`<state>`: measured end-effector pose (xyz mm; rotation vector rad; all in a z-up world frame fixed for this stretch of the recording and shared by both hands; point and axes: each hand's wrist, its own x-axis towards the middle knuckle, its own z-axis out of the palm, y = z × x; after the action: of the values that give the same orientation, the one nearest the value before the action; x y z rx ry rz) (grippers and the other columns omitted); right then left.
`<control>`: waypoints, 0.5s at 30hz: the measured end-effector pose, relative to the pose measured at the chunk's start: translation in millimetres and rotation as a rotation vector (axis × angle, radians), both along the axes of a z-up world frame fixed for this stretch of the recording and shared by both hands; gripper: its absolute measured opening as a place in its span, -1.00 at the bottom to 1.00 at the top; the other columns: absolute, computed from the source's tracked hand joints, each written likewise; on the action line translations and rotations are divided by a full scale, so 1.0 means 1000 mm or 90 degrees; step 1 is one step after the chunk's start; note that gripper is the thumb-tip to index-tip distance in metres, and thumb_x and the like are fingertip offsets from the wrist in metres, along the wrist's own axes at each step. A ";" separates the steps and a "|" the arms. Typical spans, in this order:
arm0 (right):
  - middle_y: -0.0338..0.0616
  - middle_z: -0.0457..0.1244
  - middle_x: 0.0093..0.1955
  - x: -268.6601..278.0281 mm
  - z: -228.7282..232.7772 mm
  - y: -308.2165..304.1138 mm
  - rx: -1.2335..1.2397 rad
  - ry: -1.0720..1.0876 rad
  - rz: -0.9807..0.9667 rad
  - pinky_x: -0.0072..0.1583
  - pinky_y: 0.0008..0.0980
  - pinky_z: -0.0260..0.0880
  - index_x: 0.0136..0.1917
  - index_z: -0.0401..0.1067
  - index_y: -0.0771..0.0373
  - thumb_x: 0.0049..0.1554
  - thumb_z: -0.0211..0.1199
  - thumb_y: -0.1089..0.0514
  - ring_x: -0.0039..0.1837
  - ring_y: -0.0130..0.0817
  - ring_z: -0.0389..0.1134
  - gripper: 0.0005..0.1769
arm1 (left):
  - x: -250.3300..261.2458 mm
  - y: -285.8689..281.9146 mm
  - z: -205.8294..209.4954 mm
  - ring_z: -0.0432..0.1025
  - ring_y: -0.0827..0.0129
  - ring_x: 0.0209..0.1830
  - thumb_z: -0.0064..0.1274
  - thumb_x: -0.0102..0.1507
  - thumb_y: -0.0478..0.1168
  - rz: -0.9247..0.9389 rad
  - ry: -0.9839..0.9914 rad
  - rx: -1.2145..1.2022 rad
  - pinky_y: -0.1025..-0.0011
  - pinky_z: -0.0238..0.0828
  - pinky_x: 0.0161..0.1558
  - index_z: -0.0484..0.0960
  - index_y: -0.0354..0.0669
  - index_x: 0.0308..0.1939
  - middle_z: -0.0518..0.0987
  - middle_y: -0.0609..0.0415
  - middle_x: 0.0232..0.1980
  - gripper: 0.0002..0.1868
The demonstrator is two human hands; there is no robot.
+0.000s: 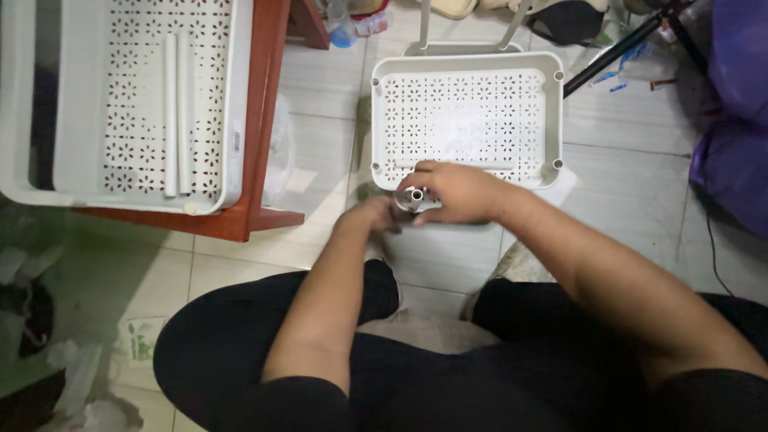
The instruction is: The person assembles a white plastic rolling cart by inserting vertical poles into the corner holes of perforated trays and securing them with small plastic fasteners. The person works on the floor, stacking trays and connecting them with poles.
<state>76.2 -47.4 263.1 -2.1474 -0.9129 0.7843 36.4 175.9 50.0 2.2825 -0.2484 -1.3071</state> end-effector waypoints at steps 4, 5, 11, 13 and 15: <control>0.16 0.34 0.00 -0.023 0.005 0.011 0.020 -0.084 -0.081 0.00 0.04 0.40 0.11 0.30 0.25 0.19 0.29 -0.21 -0.01 0.19 0.40 -0.48 | -0.013 -0.007 0.000 0.60 0.24 -0.20 0.37 0.02 -0.18 0.186 -0.130 -0.171 0.26 0.56 -0.14 0.72 -0.08 -0.26 0.73 0.03 -0.20 -0.76; 0.16 0.34 -0.02 -0.031 0.002 0.011 0.016 -0.100 -0.107 -0.02 0.05 0.39 0.10 0.30 0.24 0.20 0.27 -0.21 -0.03 0.20 0.40 -0.50 | -0.019 -0.012 0.001 0.61 0.20 -0.20 0.32 0.04 -0.20 0.207 -0.151 -0.252 0.25 0.57 -0.14 0.70 -0.07 -0.28 0.73 0.02 -0.20 -0.80; 0.15 0.36 -0.10 -0.047 -0.014 0.010 -0.029 -0.164 -0.183 -0.07 0.10 0.36 0.04 0.28 0.24 0.23 0.18 -0.16 -0.08 0.22 0.39 -0.58 | -0.020 -0.022 0.026 0.53 -0.06 -0.17 0.32 0.09 -0.15 0.192 -0.324 -0.198 0.13 0.47 -0.13 0.63 -0.11 -0.24 0.67 -0.11 -0.20 -0.75; 0.17 0.35 -0.12 -0.048 -0.018 0.011 -0.051 -0.176 -0.169 -0.04 0.10 0.36 0.02 0.25 0.26 0.27 0.16 -0.13 -0.06 0.21 0.38 -0.60 | -0.020 -0.022 0.029 0.52 -0.07 -0.14 0.29 0.11 -0.13 0.176 -0.345 -0.188 0.12 0.47 -0.11 0.62 -0.11 -0.22 0.66 -0.12 -0.18 -0.75; 0.16 0.35 -0.10 -0.046 -0.019 0.013 -0.042 -0.173 -0.148 -0.03 0.09 0.35 0.01 0.26 0.27 0.27 0.15 -0.07 -0.04 0.21 0.37 -0.65 | -0.019 -0.021 0.027 0.52 -0.09 -0.09 0.26 0.13 -0.14 0.107 -0.403 -0.216 0.12 0.47 -0.07 0.67 -0.06 -0.19 0.66 -0.10 -0.12 -0.79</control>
<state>29.7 -34.5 243.8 -2.4044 -0.7588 0.4204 17.0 154.4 77.2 2.2868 -0.4390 -0.3892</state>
